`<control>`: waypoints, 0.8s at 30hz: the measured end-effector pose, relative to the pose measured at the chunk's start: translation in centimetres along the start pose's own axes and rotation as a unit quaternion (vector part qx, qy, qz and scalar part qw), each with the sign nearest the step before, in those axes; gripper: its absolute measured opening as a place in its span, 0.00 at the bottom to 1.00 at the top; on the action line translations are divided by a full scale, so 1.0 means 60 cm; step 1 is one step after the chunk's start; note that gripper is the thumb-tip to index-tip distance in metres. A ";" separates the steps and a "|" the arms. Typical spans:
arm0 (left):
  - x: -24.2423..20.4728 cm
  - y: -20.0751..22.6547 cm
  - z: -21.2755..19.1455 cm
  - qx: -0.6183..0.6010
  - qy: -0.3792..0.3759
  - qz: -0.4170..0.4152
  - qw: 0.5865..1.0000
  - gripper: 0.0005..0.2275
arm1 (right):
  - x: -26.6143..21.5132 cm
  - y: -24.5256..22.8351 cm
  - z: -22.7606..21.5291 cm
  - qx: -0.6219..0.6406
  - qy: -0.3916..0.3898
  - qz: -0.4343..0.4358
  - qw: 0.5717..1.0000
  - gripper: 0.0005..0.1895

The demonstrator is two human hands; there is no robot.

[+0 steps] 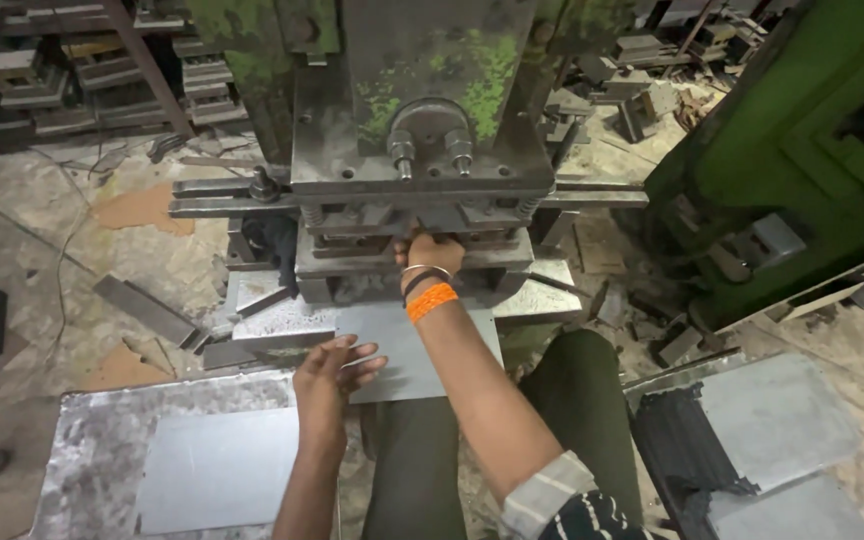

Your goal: Feeding metal sheets into a stamping machine to punch shapes.

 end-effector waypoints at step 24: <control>0.025 -0.036 -0.081 -0.064 0.092 0.050 0.992 0.08 | -0.066 -0.027 -0.049 -0.059 -0.096 -0.104 0.988 0.13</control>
Point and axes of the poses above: each hand's wrist, its own x-axis towards the middle knuckle, its own z-axis out of the palm, y = z × x, the point moved 6 cm from there along x, towards the middle knuckle, and after that the axes turned 7 degrees about -x, right-handed, at the moved point
